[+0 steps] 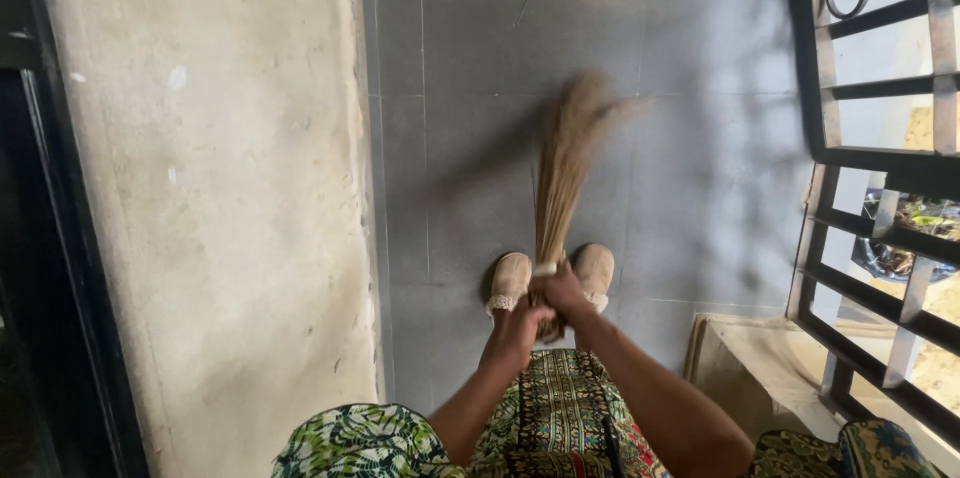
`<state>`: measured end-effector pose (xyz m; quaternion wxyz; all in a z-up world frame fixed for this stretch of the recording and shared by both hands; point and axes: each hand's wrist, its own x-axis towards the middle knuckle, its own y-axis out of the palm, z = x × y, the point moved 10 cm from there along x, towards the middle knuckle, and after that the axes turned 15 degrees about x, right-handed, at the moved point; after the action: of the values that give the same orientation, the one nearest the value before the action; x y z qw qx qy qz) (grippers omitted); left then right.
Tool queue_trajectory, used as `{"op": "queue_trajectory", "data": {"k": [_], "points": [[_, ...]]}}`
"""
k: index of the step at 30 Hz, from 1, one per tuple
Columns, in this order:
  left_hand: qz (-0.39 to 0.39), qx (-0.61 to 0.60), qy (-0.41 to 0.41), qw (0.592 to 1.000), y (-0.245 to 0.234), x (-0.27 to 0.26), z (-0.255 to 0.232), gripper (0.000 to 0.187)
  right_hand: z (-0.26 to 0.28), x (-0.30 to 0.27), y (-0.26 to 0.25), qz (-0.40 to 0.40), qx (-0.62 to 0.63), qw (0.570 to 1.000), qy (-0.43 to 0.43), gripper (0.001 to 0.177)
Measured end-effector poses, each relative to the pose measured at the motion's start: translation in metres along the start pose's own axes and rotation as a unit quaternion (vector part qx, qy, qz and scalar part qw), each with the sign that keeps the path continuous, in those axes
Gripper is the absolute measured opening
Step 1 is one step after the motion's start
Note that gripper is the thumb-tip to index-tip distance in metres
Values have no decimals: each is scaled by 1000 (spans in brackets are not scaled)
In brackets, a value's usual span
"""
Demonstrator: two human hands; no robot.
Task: Sweeping a tiled balcony floor using a traditional hand broom and then tightening the broom bundle.
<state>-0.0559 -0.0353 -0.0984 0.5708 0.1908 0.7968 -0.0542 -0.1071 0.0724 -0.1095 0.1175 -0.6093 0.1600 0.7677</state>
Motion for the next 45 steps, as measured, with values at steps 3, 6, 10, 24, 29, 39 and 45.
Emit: {"op": "queue_trajectory", "data": {"k": [3,6,10,24,29,39,45], "points": [[13,-32,76,997,4,-10,-66,63,62,-20,13,46,27,995,-89,61],[-5,-54,101,993,8,-52,-87,74,77,-46,26,95,34,987,-125,71],[16,-88,134,987,11,-105,-76,70,56,-90,45,111,-17,992,-64,87],[177,-18,-20,984,80,40,-66,19,66,18,-72,-67,-55,992,-94,40],[167,-67,115,977,78,12,-128,21,145,-23,-46,-55,-91,967,-232,40],[33,-168,28,985,60,-15,-34,21,4,42,-2,161,-233,948,-146,76],[115,-53,-22,992,41,58,-65,29,78,38,-33,-46,-111,983,-136,59]]}}
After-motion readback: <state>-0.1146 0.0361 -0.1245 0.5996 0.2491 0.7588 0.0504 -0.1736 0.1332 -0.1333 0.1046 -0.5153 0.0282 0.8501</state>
